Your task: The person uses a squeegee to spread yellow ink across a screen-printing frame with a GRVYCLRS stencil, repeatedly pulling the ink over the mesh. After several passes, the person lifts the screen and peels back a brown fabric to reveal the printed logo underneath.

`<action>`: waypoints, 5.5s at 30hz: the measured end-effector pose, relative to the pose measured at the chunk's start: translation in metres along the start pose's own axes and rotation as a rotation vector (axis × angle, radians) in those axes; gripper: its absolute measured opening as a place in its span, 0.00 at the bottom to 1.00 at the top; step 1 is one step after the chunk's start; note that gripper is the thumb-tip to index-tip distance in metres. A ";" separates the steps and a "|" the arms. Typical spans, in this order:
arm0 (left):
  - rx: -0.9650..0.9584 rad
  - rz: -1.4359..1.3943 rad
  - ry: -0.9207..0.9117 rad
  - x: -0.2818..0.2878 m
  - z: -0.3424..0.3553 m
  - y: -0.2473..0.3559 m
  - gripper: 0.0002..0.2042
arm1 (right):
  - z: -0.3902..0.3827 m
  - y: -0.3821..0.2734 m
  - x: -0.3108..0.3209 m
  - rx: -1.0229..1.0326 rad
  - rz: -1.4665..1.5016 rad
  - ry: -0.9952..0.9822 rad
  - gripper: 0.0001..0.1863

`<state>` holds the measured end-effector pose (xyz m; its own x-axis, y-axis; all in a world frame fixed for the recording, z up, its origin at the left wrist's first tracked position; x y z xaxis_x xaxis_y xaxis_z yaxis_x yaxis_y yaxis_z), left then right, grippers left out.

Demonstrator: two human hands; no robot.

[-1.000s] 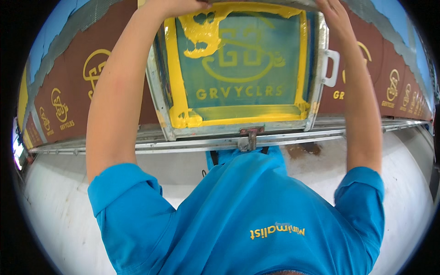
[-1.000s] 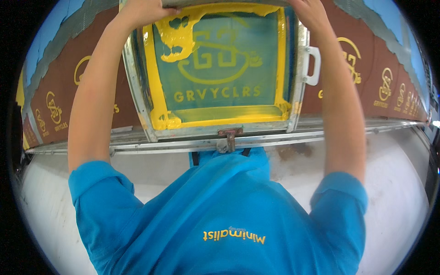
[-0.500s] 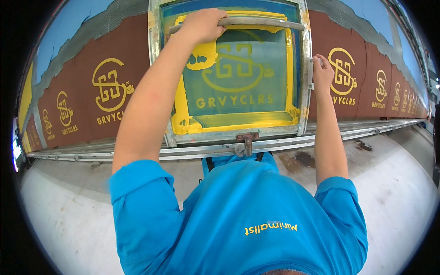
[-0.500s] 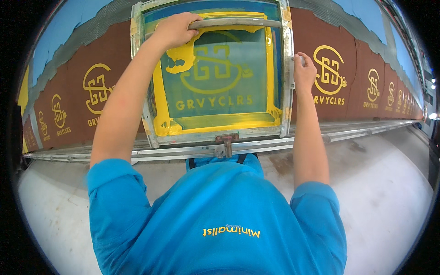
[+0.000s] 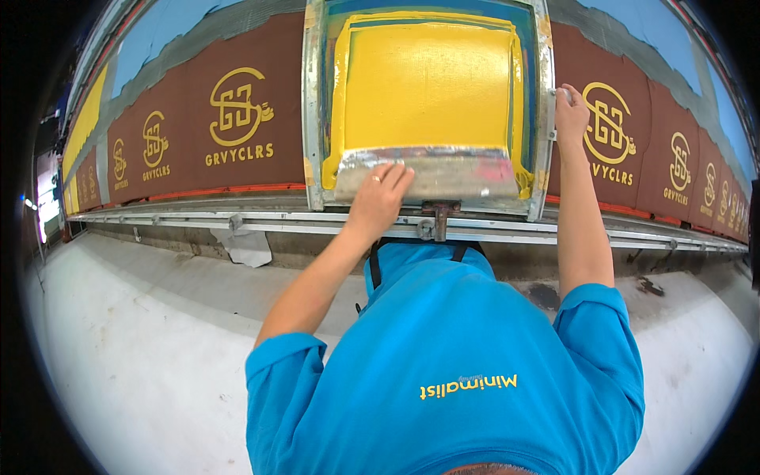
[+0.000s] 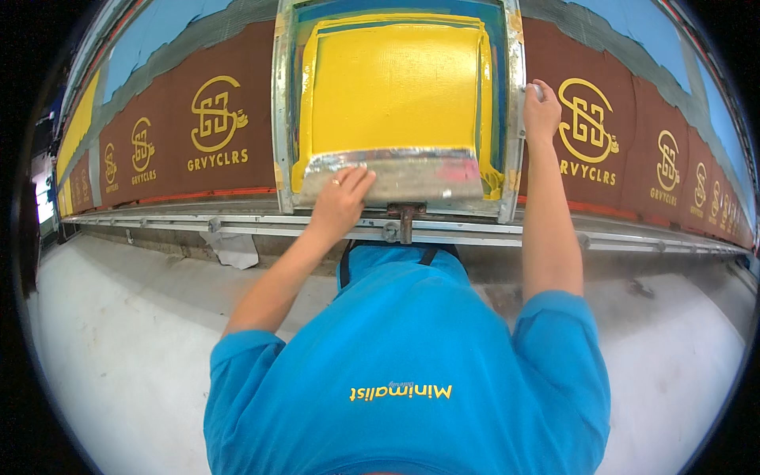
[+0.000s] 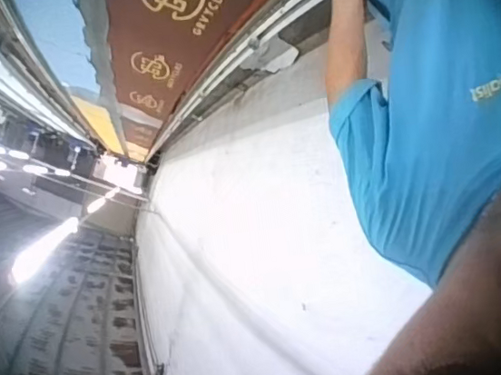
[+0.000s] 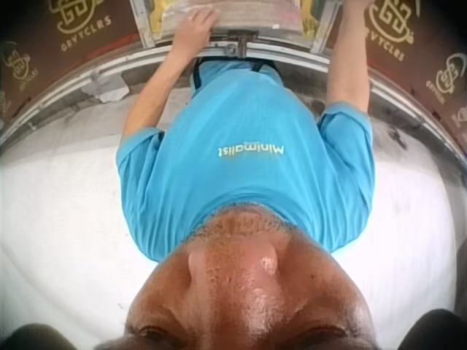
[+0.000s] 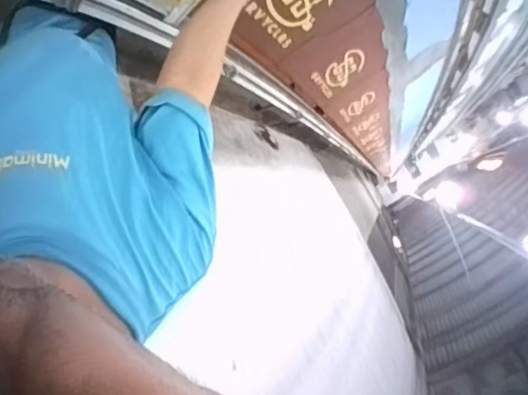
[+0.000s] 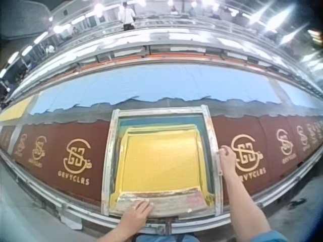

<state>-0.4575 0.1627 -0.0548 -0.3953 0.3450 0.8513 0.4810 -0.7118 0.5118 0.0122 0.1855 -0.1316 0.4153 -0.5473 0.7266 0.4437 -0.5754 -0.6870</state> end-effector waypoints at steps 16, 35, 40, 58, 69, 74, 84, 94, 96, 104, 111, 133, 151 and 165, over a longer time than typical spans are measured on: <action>0.011 -0.228 0.124 0.089 -0.034 0.082 0.16 | -0.055 -0.040 0.097 0.045 0.198 0.055 0.20; 0.534 -1.452 0.082 -0.155 0.076 -0.099 0.43 | -0.157 0.030 0.397 -0.152 -0.227 0.746 0.15; 0.588 -1.400 -0.005 -0.171 0.104 -0.073 0.43 | -0.129 0.085 0.434 -0.112 -0.360 0.688 0.16; 0.915 -1.308 0.205 -0.215 0.233 0.222 0.40 | 0.312 0.445 0.524 0.118 -0.247 0.123 0.23; 1.138 -1.281 0.065 -0.270 0.264 0.307 0.42 | 0.418 0.500 0.541 0.521 -0.655 0.012 0.23; 1.131 -1.311 0.102 -0.267 0.274 0.311 0.44 | 0.413 0.510 0.551 0.245 -0.423 -0.033 0.28; 1.233 -1.292 0.214 -0.297 0.275 0.276 0.41 | 0.326 0.432 0.557 -0.061 0.093 0.144 0.23; 1.095 -1.244 0.154 -0.267 0.234 0.311 0.33 | 0.164 0.380 0.636 -0.178 0.201 0.247 0.23; 1.093 -1.213 0.163 -0.269 0.219 0.310 0.33 | 0.146 0.360 0.634 -0.144 0.223 0.231 0.22; 1.044 -1.059 0.100 -0.238 0.176 0.313 0.33 | 0.090 0.265 0.602 -0.034 0.282 0.222 0.22; 1.022 -1.087 0.292 -0.158 0.090 0.237 0.37 | -0.038 0.085 0.511 0.070 0.183 0.087 0.17; 1.492 -1.506 0.157 0.005 -0.284 -0.345 0.09 | -0.505 -0.279 -0.288 0.526 -0.104 -0.976 0.10; 1.233 -1.709 0.093 0.022 -0.266 -0.358 0.14 | -0.550 -0.313 -0.350 0.713 -0.335 -0.565 0.19; 0.556 -0.521 -0.081 0.025 -0.272 -0.343 0.09 | -0.544 -0.289 -0.333 0.213 0.019 -0.727 0.11</action>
<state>-0.8456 0.2489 -0.2410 -0.6304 0.6107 0.4792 0.5801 -0.0395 0.8136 -0.6867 0.2035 -0.1770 0.8107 0.0252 0.5849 0.5445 -0.3997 -0.7374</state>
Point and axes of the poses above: each hand's wrist, its own z-axis towards the middle knuckle, its own x-axis out of the back of the hand, y = z × x, the point moved 10 cm from there along z, towards the middle knuckle, and after that the axes turned 7 degrees about -z, right-handed, at the moved point
